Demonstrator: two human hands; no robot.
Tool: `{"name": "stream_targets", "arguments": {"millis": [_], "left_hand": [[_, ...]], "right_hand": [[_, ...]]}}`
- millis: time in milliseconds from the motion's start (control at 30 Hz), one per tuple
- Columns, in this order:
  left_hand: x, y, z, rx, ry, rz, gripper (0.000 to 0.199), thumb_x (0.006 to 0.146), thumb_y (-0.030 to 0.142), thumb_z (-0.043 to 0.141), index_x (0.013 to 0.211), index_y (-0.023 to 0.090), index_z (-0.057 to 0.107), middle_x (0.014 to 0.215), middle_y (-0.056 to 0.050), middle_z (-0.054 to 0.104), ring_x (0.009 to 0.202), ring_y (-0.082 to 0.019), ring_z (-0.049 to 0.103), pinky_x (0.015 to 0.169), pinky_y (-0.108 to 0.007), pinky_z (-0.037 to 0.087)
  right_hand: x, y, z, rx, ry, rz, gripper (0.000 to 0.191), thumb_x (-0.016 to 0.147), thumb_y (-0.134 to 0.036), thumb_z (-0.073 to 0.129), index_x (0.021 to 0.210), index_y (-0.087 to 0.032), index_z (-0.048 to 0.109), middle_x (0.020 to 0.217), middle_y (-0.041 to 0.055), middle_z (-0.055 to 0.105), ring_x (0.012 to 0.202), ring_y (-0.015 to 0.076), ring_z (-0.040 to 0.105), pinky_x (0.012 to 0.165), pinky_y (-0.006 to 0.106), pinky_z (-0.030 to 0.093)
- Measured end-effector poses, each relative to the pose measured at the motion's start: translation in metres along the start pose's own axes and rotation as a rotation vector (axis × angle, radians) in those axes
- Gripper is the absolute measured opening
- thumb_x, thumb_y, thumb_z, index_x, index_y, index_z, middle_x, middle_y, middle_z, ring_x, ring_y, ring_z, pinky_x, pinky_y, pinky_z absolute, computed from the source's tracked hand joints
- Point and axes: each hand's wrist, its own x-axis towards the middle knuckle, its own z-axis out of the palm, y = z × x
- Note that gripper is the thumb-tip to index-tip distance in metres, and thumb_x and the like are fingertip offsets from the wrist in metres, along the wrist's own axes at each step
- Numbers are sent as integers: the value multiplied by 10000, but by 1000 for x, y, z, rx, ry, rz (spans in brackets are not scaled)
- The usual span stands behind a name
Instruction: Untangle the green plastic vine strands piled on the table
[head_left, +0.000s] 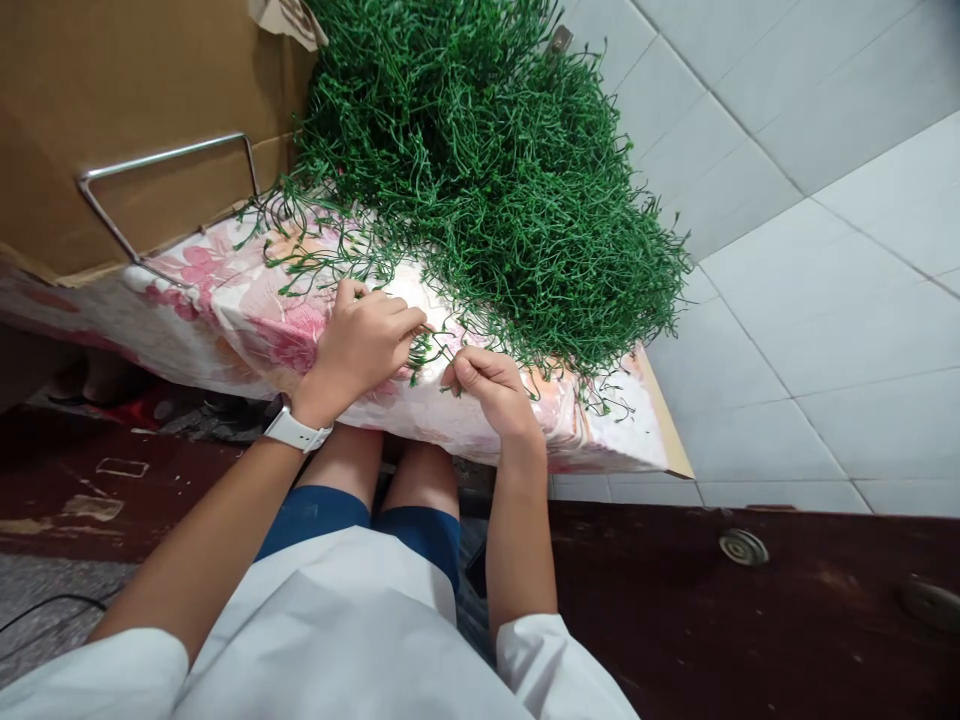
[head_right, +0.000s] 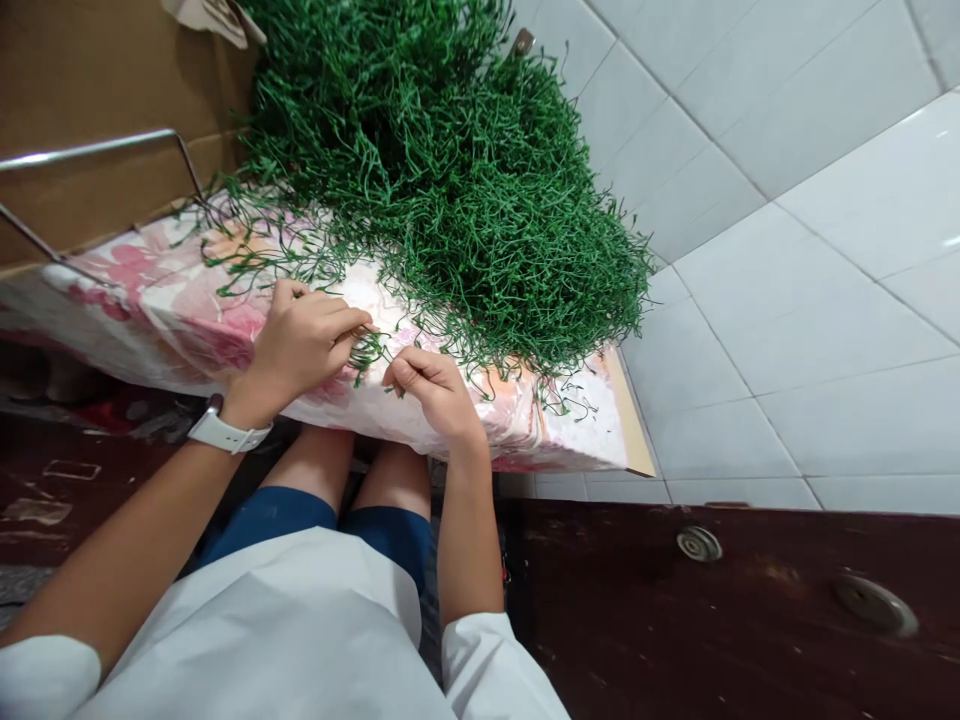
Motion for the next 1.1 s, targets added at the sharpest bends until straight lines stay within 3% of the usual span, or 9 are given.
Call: {"name": "stream_targets", "arguments": {"millis": [200, 500, 600, 667, 733, 833, 933, 1100], "left_hand": [[1, 3, 1, 54, 41, 26, 284, 918, 142, 503, 805, 234, 746, 705, -43, 752, 719, -218, 665, 837, -470, 393], [3, 6, -1, 45, -28, 46, 262, 874, 101, 498, 774, 216, 710, 683, -49, 737, 711, -230, 660, 819, -453, 392], [3, -3, -3, 20, 37, -75, 236, 848, 93, 504, 736, 213, 673, 695, -52, 744, 694, -230, 661, 777, -426, 408], [3, -8, -2, 2, 101, -155, 225, 856, 106, 507, 718, 216, 647, 698, -55, 746, 686, -232, 660, 728, -403, 409], [3, -10, 1, 16, 111, -128, 222, 876, 113, 508, 733, 217, 642, 695, -56, 743, 694, -234, 665, 720, -395, 406], [3, -7, 6, 69, 110, -48, 213, 904, 108, 508, 783, 217, 645, 720, -57, 748, 713, -240, 666, 760, -408, 401], [2, -4, 7, 107, 129, -85, 220, 959, 173, 505, 784, 219, 629, 724, -65, 738, 717, -251, 650, 767, -412, 394], [4, -3, 0, 128, 13, -163, 274, 1007, 236, 467, 783, 204, 621, 757, -88, 737, 742, -267, 650, 818, -418, 394]], "right_hand": [[-1, 10, -9, 6, 32, -74, 603, 885, -754, 627, 669, -195, 694, 592, 13, 560, 563, 140, 466, 581, 297, 382], [1, 16, -7, 127, 129, -106, 601, 871, -758, 643, 615, -217, 593, 590, 7, 482, 559, 144, 399, 574, 314, 324], [-6, 16, -17, 282, 214, -216, 620, 854, -710, 698, 580, -229, 419, 539, -32, 336, 514, 132, 305, 513, 293, 291], [-15, 16, -27, 362, 348, -293, 608, 861, -630, 741, 600, -221, 375, 546, -49, 268, 508, 123, 261, 496, 273, 278], [-24, 16, -36, 385, 454, -277, 501, 878, -528, 773, 630, -220, 465, 567, -50, 298, 514, 111, 264, 495, 258, 257], [-32, 14, -41, 362, 467, -199, 325, 901, -483, 776, 738, -225, 663, 559, -56, 361, 488, 89, 278, 478, 255, 228], [-28, 10, -41, 277, 484, -186, 323, 922, -523, 746, 864, -205, 754, 548, -64, 372, 475, 76, 297, 477, 256, 241], [-12, 10, -46, 157, 642, -161, 363, 849, -543, 801, 980, -204, 782, 555, -74, 403, 480, 63, 301, 466, 241, 238]]}}
